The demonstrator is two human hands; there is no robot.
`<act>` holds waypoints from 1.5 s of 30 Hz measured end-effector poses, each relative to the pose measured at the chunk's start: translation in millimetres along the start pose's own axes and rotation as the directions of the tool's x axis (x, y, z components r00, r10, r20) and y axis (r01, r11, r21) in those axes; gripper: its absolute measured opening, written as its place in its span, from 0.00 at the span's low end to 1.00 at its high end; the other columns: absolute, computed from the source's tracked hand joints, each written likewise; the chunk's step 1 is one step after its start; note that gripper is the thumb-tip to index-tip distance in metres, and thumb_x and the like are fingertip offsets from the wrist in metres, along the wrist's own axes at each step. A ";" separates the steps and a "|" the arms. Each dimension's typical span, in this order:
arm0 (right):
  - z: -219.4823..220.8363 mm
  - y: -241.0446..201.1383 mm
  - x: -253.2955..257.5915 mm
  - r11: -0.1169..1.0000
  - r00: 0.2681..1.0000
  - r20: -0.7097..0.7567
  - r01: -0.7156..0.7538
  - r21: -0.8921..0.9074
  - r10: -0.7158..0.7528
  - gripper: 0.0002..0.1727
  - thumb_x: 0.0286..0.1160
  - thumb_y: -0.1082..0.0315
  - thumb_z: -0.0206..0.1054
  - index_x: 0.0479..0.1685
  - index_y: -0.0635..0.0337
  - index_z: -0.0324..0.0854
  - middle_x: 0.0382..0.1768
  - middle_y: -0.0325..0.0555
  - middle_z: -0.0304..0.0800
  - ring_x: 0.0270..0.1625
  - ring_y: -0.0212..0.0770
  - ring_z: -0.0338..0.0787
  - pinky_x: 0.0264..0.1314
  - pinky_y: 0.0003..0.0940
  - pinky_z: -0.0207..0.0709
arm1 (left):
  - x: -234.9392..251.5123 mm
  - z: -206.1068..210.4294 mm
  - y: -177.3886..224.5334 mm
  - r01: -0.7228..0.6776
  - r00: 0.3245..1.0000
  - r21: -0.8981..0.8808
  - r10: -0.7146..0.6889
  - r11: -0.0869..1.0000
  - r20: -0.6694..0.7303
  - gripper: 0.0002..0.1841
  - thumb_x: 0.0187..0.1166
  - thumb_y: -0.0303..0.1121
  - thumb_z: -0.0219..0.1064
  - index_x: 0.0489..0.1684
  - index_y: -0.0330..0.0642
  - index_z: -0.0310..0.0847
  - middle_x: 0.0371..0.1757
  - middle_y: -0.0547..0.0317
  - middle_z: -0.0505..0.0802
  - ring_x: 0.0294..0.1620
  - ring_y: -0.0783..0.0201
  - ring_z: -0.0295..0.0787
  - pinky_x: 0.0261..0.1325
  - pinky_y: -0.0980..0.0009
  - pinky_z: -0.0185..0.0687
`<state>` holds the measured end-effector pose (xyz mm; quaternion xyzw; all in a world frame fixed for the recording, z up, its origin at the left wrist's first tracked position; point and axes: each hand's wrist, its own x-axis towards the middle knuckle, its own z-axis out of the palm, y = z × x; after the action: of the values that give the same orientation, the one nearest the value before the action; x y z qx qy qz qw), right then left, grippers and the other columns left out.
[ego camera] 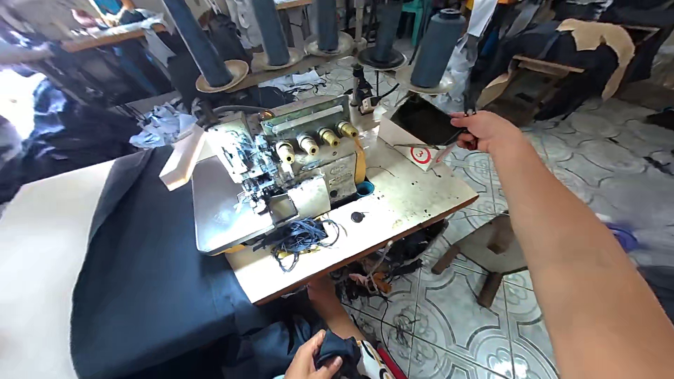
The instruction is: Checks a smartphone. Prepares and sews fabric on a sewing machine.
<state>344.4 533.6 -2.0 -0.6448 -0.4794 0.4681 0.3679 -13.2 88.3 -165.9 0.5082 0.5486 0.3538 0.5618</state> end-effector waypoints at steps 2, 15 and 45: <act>-1.6 2.8 -5.6 0.996 0.998 -0.031 0.050 -0.074 -0.052 0.20 0.89 0.62 0.58 0.77 0.47 0.73 0.35 0.33 0.77 0.16 0.22 0.61 0.17 0.18 0.61 | -1.9 -11.6 -2.7 -0.150 0.989 0.071 0.148 0.986 0.026 0.10 0.75 0.24 0.68 0.46 0.26 0.88 0.50 0.49 0.93 0.55 0.69 0.88 0.65 0.70 0.83; 174.9 99.3 -304.3 0.674 0.512 0.477 0.686 0.273 -0.714 0.08 0.73 0.60 0.72 0.36 0.55 0.87 0.37 0.29 0.91 0.30 0.18 0.83 0.30 0.17 0.79 | -26.8 -51.9 80.2 -0.467 0.808 0.235 0.520 0.852 -0.278 0.07 0.84 0.30 0.64 0.40 0.41 0.87 0.35 0.73 0.90 0.37 0.86 0.84 0.46 0.84 0.83; 184.6 64.6 -378.2 0.592 0.114 0.663 0.579 0.561 -0.740 0.14 0.81 0.55 0.70 0.62 0.32 0.86 0.55 0.12 0.91 0.57 0.11 0.86 0.61 0.14 0.81 | -90.9 -104.9 71.9 -0.549 0.829 0.215 0.494 0.807 0.263 0.35 0.63 0.49 0.80 0.64 0.28 0.81 0.44 0.49 0.95 0.42 0.68 0.91 0.48 0.67 0.88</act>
<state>146.9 156.9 -20.5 -0.0037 -0.7865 0.5421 0.2959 -117.5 37.5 -61.1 0.7463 0.3740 0.3618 0.4151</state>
